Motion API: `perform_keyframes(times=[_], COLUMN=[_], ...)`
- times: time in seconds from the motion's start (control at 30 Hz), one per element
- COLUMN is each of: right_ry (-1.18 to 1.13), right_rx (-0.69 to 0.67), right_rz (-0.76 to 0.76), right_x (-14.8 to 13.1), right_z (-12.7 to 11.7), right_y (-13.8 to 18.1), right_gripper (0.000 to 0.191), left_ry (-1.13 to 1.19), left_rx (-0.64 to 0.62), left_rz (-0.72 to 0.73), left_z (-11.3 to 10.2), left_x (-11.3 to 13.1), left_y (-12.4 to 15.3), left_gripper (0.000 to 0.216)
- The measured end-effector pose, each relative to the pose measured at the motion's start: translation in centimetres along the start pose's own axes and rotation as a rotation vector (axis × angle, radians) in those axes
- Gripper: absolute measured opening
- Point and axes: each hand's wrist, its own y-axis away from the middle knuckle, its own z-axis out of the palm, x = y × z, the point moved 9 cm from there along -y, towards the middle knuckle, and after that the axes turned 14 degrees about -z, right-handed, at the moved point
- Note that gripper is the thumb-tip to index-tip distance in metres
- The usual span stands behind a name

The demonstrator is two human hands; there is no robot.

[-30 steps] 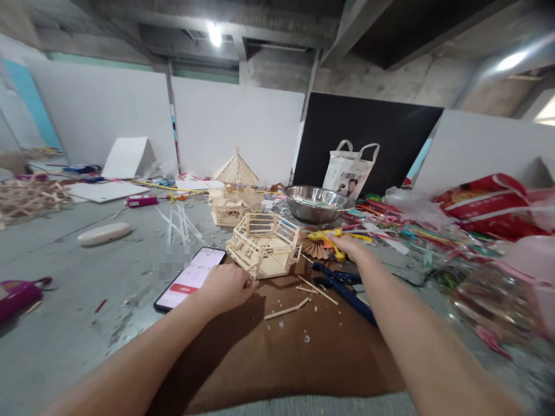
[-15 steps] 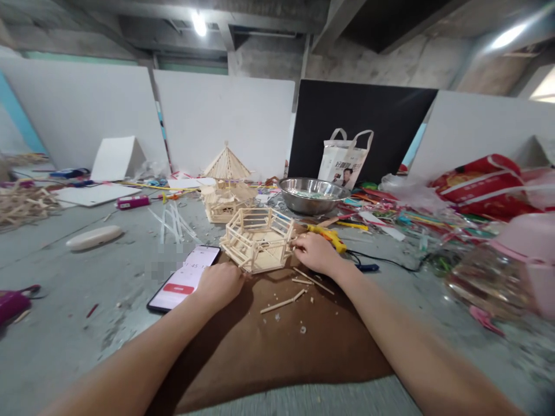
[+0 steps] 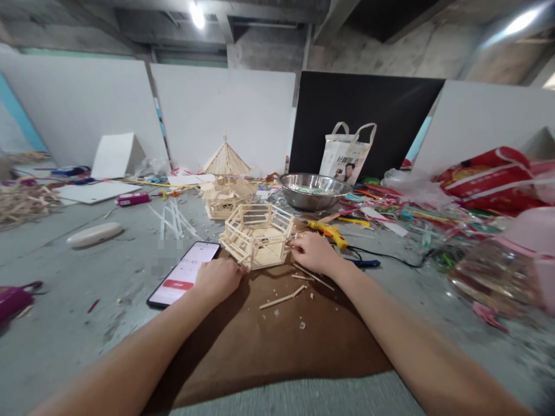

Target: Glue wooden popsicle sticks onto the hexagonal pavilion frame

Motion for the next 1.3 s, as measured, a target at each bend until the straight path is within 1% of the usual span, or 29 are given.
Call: perform_keyframes(times=[0.2,0.33,0.43,0.57,0.63,0.7,0.8,0.83,0.9,0.93,0.97,1.0,1.03,1.07,1.13,1.23,1.3], right_ry=[0.007,-0.033,-0.061,-0.092,-0.091,-0.083,-0.083,-0.086,-0.079,-0.070,-0.060,-0.052,-0.050,-0.053,-0.065,-0.075,-0.074], right_rx=[0.027,0.031,0.033,0.023,0.017,0.022,0.070,0.095,0.162,0.199,0.235,0.269,0.298,0.316,0.332,0.329,0.321], right_rz=[-0.037,-0.044,-0.056,-0.059,-0.053,-0.028,0.046,0.068,0.103,0.118,0.131,0.142,0.150,0.151,0.134,0.104,0.087], right_x=[-0.6,-0.9,-1.2,-1.4,-1.3,-1.1,-0.1,0.3,1.0,1.3,1.6,1.8,2.1,2.2,2.3,2.2,2.2], right_z=[-0.1,0.2,0.3,0.4,0.4,0.2,-0.5,-0.8,-1.4,-1.7,-2.0,-2.2,-2.3,-2.3,-2.1,-1.6,-1.4], right_y=[-0.1,-0.2,-0.3,-0.4,-0.4,-0.3,0.0,0.1,0.4,0.6,0.7,0.9,1.1,1.2,1.2,1.2,1.1], right_gripper=[0.027,0.029,0.028,0.027,0.026,0.026,0.027,0.027,0.027,0.028,0.029,0.030,0.030,0.030,0.030,0.030,0.029], left_ry=[0.001,0.012,0.012,0.008,0.009,0.013,0.047,0.081,0.192,0.279,0.381,0.489,0.592,0.620,0.642,0.693,0.728], left_rx=[0.001,-0.029,-0.037,-0.048,-0.067,-0.086,-0.118,-0.117,-0.105,-0.079,-0.043,-0.023,-0.025,-0.019,-0.033,-0.077,-0.086], left_rz=[0.017,-0.025,-0.043,-0.059,-0.039,-0.001,0.071,0.080,0.023,-0.019,-0.091,-0.179,-0.258,-0.297,-0.348,-0.392,-0.405], left_z=[0.1,0.2,0.2,0.4,0.3,-0.2,-2.1,-3.1,-5.1,-6.0,-6.7,-6.9,-6.6,-6.2,-4.7,-2.2,-1.2], left_x=[0.0,-0.5,-0.7,-0.7,-0.6,-0.7,-1.9,-2.6,-5.0,-6.4,-8.0,-9.7,-11.1,-12.0,-13.1,-13.5,-13.4], left_y=[0.1,-0.2,-0.3,-0.2,0.1,0.3,-0.1,-0.6,-2.3,-3.4,-4.7,-6.0,-7.3,-8.7,-11.3,-14.7,-16.5], left_gripper=[0.051,0.051,0.052,0.048,0.045,0.040,0.033,0.032,0.034,0.036,0.036,0.035,0.032,0.031,0.027,0.026,0.029])
